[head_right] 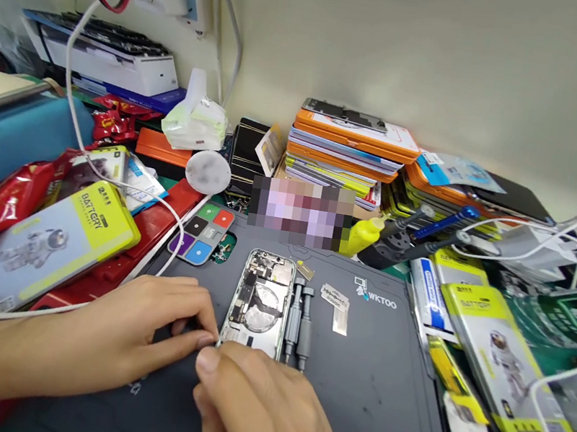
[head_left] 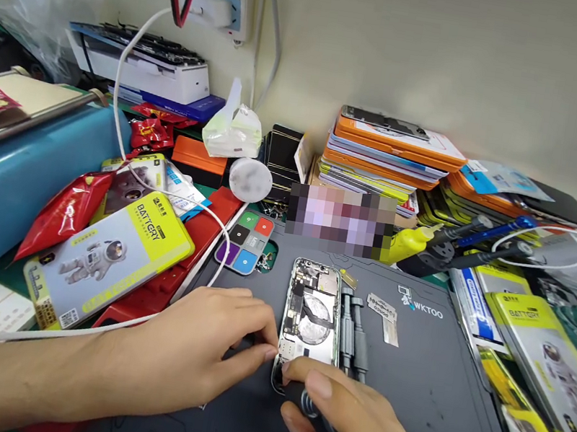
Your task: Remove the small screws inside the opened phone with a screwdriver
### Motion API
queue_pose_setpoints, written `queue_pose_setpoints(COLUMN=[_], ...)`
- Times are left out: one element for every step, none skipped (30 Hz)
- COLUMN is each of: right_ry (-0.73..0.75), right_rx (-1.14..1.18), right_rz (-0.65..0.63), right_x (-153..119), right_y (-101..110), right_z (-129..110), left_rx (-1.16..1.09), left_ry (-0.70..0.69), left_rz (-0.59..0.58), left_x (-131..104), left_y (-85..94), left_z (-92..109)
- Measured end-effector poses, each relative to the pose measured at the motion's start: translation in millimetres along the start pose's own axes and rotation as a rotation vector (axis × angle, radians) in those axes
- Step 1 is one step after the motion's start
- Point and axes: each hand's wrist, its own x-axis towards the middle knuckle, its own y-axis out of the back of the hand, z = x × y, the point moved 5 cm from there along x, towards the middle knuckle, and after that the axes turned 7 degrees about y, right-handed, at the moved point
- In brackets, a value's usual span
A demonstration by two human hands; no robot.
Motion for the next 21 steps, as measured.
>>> queue_pose_setpoints(right_ry=[-0.003,-0.002,0.000,0.003,0.008,0.007,0.006,0.007,0.006,-0.003,-0.010,-0.014,-0.020,-0.024,-0.024,-0.023,-0.024,-0.029,-0.025,-0.023,-0.024], right_rx=[0.001,0.001,0.005,0.005,0.005,0.006,0.007,0.009,0.011,0.009,0.010,0.007,0.000,-0.002,-0.005,-0.008,-0.011,-0.015,-0.018,-0.017,-0.022], right_rz=[-0.001,0.001,0.005,0.007,0.010,0.010,0.012,0.010,0.008,0.007,0.012,0.016,0.022,0.023,0.024,0.025,0.021,0.017,0.022,0.022,0.017], right_x=[-0.1,-0.3,-0.6,-0.9,-1.1,-1.3,-1.5,-1.6,-1.8,-2.2,-2.7,-3.1,-3.6,-3.8,-3.8,-3.6,-3.3,-2.9,-2.4,-2.0,-1.9], right_y=[0.4,0.8,1.1,1.1,1.0,0.6,0.1,-0.5,-1.1,-1.5,-1.6,-1.7,-1.5,-1.7,-1.8,-1.9,-2.1,-2.1,-1.5,-1.0,-0.5], right_z=[-0.2,-0.5,-0.7,-0.8,-0.8,-0.5,-0.1,0.0,0.0,0.2,0.0,-0.5,-0.9,-1.3,-1.7,-1.9,-1.8,-1.3,-1.3,-1.2,-1.1], left_rx=[0.001,0.001,0.001,0.000,-0.002,-0.005,-0.006,-0.006,-0.005,-0.003,-0.002,-0.002,-0.002,-0.005,-0.008,-0.009,-0.012,-0.014,-0.014,-0.013,-0.013], left_ry=[-0.001,0.001,0.001,0.001,0.001,-0.005,-0.013,-0.016,-0.015,-0.011,-0.013,-0.010,-0.006,-0.006,-0.008,-0.008,-0.007,-0.006,-0.009,-0.008,-0.006], left_rz=[-0.002,-0.003,-0.006,-0.010,-0.010,-0.009,-0.007,-0.004,-0.004,-0.001,0.002,0.001,0.000,-0.002,-0.002,-0.004,-0.005,-0.003,-0.001,-0.001,-0.003], left_x=[0.0,0.1,0.1,0.1,0.1,0.0,0.0,0.1,0.1,0.1,0.0,-0.1,-0.2,-0.3,-0.3,-0.3,-0.1,0.2,0.5,0.8,1.0], left_y=[-0.1,-0.2,-0.4,-0.7,-0.9,-0.9,-0.8,-0.7,-0.8,-0.6,-0.5,-0.4,-0.4,-0.4,-0.3,-0.3,-0.2,-0.1,-0.1,-0.1,-0.3], left_z=[-0.1,-0.4,-0.7,-1.1,-1.4,-1.4,-1.1,-0.9,-0.8,-0.7,-0.2,0.0,0.0,0.1,0.3,0.1,-0.1,-0.4,-0.4,-0.6,-0.6])
